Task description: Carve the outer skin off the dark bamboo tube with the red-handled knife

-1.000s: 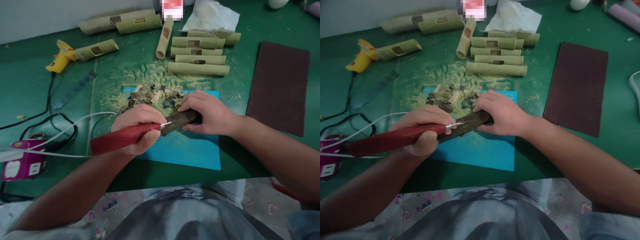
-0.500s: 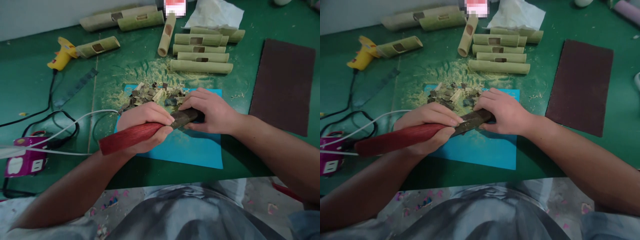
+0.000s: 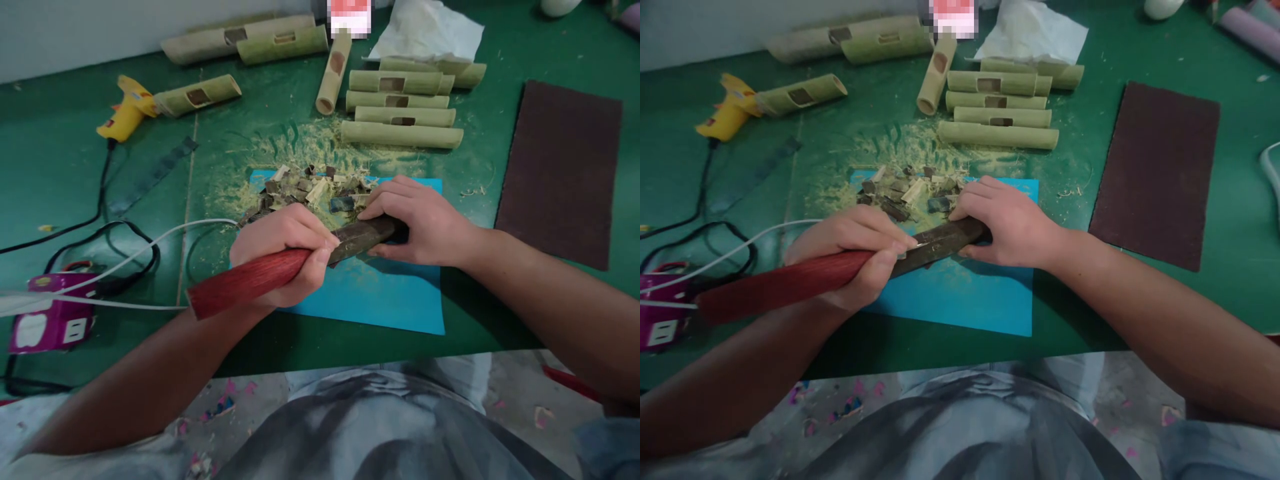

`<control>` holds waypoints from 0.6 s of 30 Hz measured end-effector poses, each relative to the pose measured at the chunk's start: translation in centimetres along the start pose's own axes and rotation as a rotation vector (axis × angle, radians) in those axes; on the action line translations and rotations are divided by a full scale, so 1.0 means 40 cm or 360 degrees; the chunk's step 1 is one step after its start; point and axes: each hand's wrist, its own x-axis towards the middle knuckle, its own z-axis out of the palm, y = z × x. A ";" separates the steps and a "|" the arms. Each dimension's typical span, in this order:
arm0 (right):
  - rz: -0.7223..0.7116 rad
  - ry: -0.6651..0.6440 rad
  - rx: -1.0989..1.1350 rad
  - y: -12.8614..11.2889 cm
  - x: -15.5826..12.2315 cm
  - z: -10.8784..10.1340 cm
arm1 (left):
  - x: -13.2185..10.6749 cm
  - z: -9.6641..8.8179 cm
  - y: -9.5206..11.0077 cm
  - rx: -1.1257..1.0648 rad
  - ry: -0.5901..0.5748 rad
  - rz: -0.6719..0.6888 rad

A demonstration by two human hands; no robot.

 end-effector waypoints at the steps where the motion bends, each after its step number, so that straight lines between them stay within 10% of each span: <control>1: 0.0007 0.0000 0.0001 0.000 0.000 0.000 | -0.005 0.000 -0.005 -0.0013 0.0009 0.0002; 18: 0.0034 -0.0061 0.0019 -0.001 0.005 -0.005 | 0.013 -0.014 0.014 0.0022 -0.0214 -0.0185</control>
